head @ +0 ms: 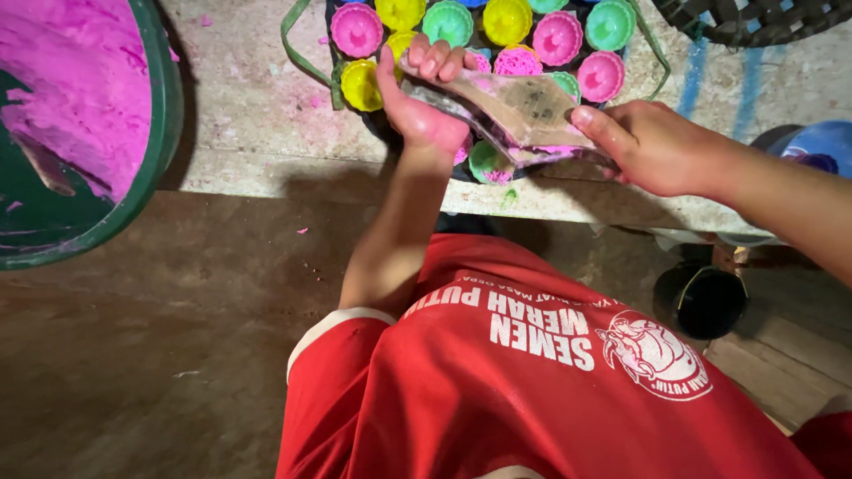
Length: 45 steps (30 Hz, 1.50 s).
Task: The person scoops pink paste from a green basin using a wooden stick and fills small colorful plastic molds arranged in a basket. The person repeatedly loads the mold cavity, presses the paste in, and places the filled molds back into the basket.
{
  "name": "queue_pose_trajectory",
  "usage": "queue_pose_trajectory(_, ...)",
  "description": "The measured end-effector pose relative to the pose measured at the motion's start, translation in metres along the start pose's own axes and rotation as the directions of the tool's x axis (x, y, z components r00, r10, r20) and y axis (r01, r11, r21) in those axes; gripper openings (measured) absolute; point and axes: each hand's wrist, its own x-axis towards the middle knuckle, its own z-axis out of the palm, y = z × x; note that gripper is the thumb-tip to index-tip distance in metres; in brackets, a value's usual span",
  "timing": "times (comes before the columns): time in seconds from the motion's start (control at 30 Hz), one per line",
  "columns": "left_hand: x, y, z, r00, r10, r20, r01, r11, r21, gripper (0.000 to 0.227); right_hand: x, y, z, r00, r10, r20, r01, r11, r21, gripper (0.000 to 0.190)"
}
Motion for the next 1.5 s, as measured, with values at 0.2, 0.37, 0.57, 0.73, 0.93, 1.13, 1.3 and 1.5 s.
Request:
queue_pose_trajectory(0.2, 0.007, 0.022, 0.011, 0.999, 0.015, 0.046, -0.022, 0.988, 0.152, 0.039, 0.007, -0.005, 0.019, 0.981, -0.172, -0.095, 0.175, 0.984, 0.023, 0.072)
queue_pose_trajectory(0.37, -0.005, 0.016, 0.014, 0.996, 0.013, -0.09, -0.003, 0.993, 0.115, 0.041, 0.004, 0.002, 0.022, 0.999, -0.044, 0.014, 0.043, 0.997, 0.068, 0.078)
queue_pose_trajectory(0.57, 0.009, -0.003, 0.011, 0.99, 0.029, -0.135, -0.018, 0.996, 0.083, 0.037, 0.001, 0.007, 0.01, 0.987, -0.102, -0.123, 0.095, 0.994, -0.062, 0.073)
queue_pose_trajectory(0.73, 0.015, 0.018, 0.019, 0.996, 0.035, -0.078, -0.021, 0.985, 0.169, 0.038, 0.007, -0.001, 0.025, 0.97, -0.176, -0.165, 0.175, 0.984, -0.023, 0.07)
queue_pose_trajectory(0.93, 0.007, 0.002, 0.026, 0.967, 0.03, -0.252, 0.004, 0.991, 0.131, 0.041, 0.003, 0.004, 0.016, 0.985, -0.129, -0.119, 0.122, 0.991, -0.06, 0.076)
queue_pose_trajectory(1.13, 0.021, 0.001, 0.032, 0.979, 0.035, -0.202, -0.007, 0.991, 0.136, 0.043, 0.003, 0.009, 0.015, 0.962, -0.164, -0.219, 0.154, 0.986, -0.062, 0.071)
queue_pose_trajectory(1.3, 0.018, -0.003, 0.034, 0.965, 0.042, -0.258, 0.002, 0.986, 0.167, 0.044, 0.002, 0.016, 0.02, 0.96, -0.186, -0.208, 0.185, 0.982, -0.025, 0.07)
queue_pose_trajectory(1.5, 0.033, -0.011, 0.048, 0.996, -0.006, -0.09, 0.023, 0.983, 0.18, 0.043, 0.007, 0.028, 0.014, 0.811, -0.424, -0.403, 0.398, 0.905, -0.152, 0.062)
